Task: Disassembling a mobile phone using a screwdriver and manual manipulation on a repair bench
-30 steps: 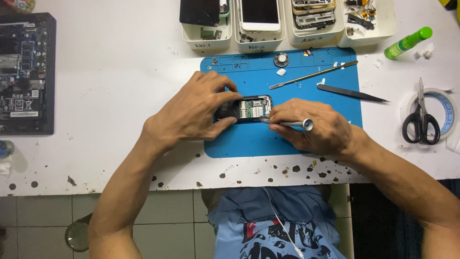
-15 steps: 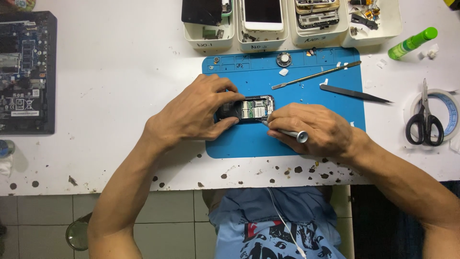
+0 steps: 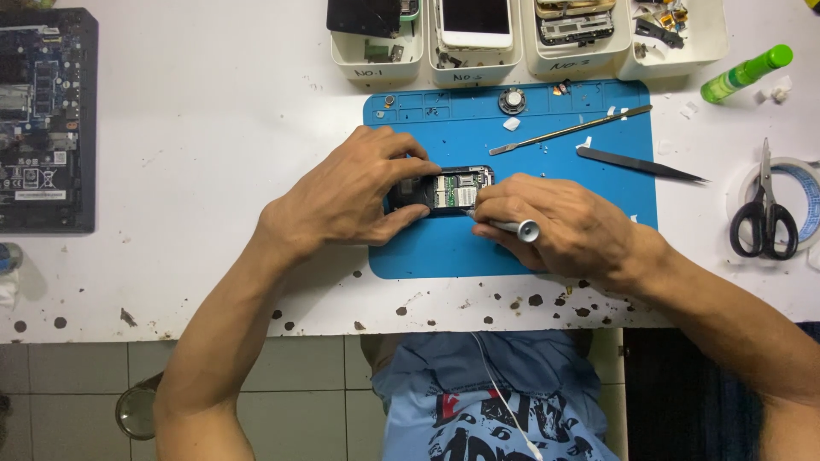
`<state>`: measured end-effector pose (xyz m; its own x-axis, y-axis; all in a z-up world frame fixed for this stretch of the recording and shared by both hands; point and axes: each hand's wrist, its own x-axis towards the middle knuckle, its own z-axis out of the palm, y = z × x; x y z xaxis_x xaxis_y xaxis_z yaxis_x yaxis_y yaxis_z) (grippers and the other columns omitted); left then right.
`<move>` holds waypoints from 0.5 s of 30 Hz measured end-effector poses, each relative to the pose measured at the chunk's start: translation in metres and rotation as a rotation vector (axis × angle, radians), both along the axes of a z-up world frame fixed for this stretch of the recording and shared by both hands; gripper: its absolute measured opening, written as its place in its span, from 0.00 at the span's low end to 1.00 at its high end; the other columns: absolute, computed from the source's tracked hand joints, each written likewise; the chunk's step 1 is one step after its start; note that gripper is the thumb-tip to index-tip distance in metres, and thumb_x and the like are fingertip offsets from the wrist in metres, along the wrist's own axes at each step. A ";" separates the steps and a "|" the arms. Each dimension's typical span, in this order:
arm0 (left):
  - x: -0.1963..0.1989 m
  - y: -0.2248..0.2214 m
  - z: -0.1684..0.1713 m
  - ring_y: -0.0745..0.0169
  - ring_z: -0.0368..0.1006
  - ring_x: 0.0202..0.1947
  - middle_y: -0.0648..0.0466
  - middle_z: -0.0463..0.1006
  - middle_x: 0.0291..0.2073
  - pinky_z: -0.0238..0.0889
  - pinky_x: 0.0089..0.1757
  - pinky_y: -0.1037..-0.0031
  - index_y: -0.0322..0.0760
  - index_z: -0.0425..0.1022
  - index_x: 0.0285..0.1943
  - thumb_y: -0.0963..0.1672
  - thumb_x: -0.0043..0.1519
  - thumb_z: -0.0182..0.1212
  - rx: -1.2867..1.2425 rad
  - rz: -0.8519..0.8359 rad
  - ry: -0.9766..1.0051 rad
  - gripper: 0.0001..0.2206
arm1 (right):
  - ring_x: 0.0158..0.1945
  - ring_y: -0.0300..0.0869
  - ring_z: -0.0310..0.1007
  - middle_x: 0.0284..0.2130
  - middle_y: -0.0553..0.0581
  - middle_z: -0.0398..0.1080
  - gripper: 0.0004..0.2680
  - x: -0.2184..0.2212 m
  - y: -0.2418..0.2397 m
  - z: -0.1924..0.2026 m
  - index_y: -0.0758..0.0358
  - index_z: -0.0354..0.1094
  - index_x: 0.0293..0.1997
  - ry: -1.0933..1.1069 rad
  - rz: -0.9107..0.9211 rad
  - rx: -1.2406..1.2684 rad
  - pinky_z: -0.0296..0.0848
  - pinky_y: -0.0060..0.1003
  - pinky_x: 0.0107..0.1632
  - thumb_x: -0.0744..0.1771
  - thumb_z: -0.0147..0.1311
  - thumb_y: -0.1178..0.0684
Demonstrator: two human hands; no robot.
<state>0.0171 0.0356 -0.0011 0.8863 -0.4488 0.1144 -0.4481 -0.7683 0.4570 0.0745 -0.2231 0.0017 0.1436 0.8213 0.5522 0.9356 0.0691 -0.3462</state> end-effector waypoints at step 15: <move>0.000 -0.001 0.003 0.53 0.76 0.39 0.46 0.82 0.43 0.66 0.48 0.64 0.37 0.83 0.52 0.48 0.57 0.72 0.006 0.003 0.009 0.17 | 0.40 0.51 0.79 0.36 0.59 0.72 0.02 0.003 -0.009 -0.012 0.68 0.66 0.45 0.191 -0.083 0.012 0.80 0.37 0.39 0.70 0.53 0.61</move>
